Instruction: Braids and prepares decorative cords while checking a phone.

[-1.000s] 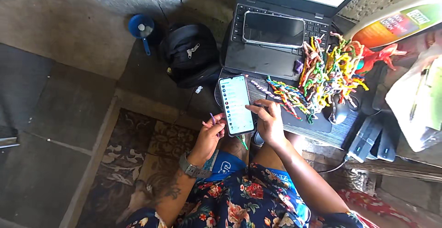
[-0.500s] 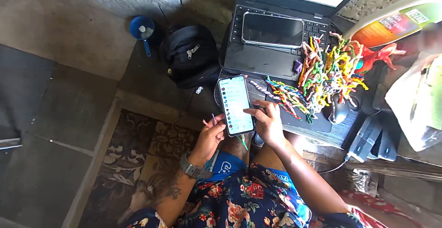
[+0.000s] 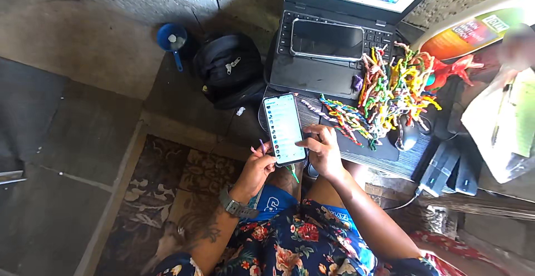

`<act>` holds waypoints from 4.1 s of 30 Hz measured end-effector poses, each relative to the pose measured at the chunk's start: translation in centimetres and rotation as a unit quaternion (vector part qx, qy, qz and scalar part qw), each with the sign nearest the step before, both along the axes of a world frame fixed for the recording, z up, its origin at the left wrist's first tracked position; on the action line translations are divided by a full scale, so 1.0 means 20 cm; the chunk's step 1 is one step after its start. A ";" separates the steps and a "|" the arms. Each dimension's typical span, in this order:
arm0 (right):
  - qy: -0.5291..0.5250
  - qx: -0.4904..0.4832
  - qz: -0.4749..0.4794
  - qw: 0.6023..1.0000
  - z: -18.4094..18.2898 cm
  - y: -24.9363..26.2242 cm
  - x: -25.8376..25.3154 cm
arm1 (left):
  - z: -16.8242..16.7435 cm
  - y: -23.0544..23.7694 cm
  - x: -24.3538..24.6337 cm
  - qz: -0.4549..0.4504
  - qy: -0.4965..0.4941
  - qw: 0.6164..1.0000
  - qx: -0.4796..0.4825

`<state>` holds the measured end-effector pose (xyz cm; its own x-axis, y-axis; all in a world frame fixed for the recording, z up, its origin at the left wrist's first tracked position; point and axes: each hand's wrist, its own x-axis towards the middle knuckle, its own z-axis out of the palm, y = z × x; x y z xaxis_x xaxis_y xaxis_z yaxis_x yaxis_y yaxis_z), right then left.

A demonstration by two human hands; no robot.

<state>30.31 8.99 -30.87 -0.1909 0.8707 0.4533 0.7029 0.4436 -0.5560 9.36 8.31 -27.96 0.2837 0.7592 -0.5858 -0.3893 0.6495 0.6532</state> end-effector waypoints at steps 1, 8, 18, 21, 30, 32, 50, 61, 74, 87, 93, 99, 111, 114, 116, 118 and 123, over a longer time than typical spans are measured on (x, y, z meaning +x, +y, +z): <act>0.021 -0.011 0.008 1.000 0.01 0.00 0.00 | 0.00 0.00 0.00 -0.001 -0.003 1.000 0.001; -0.067 -0.004 -0.035 0.997 0.12 0.17 -0.04 | -0.01 0.00 -0.01 -0.020 -0.002 1.000 0.000; -0.151 -0.019 -0.060 0.986 0.10 0.34 -0.08 | -0.01 0.01 -0.01 -0.023 0.009 0.999 0.024; -0.122 -0.011 -0.061 0.991 0.12 0.31 -0.06 | -0.01 0.00 -0.01 -0.018 -0.004 0.999 0.029; 0.131 -0.181 -0.056 0.973 0.18 -0.08 -0.09 | -0.02 -0.09 -0.03 -0.015 0.065 0.990 0.126; 0.246 -0.243 -0.057 0.937 0.20 -0.17 -0.09 | 0.00 -0.14 -0.04 -0.023 0.069 0.987 0.143; 0.696 -0.196 0.091 0.684 0.49 -0.79 0.03 | 0.43 -0.49 0.16 -0.168 -0.097 0.946 0.260; 0.712 -0.157 0.101 0.676 0.52 -0.88 0.06 | 0.53 -0.59 0.27 -0.165 -0.045 0.927 0.333; 0.664 -0.129 0.058 0.734 0.53 -0.93 0.05 | 0.57 -0.66 0.37 -0.112 0.071 0.906 0.402; 0.668 -0.114 0.115 0.726 0.54 -0.94 0.03 | 0.58 -0.67 0.35 -0.093 0.054 0.907 0.408; 0.682 -0.123 0.114 0.712 0.53 -0.93 0.02 | 0.57 -0.63 0.30 -0.107 0.033 0.918 0.379; 0.608 -0.210 0.064 0.763 0.58 -0.85 0.13 | 0.54 -0.61 0.29 -0.119 0.007 0.934 0.338; 0.676 -0.341 -0.096 0.646 0.64 -0.69 0.10 | 0.40 -0.59 0.28 -0.127 0.100 0.891 0.424; 0.671 -0.328 -0.121 0.654 0.61 -0.68 0.10 | 0.39 -0.58 0.27 -0.133 0.096 0.885 0.436; 0.671 -0.316 -0.115 0.661 0.58 -0.68 0.10 | 0.39 -0.57 0.28 -0.129 0.082 0.898 0.412; 0.669 -0.305 -0.085 0.672 0.58 -0.70 0.10 | 0.39 -0.55 0.28 -0.116 0.051 0.920 0.370; 0.686 -0.283 0.057 0.668 0.57 -0.75 0.10 | 0.43 -0.49 0.24 -0.098 -0.061 0.964 0.240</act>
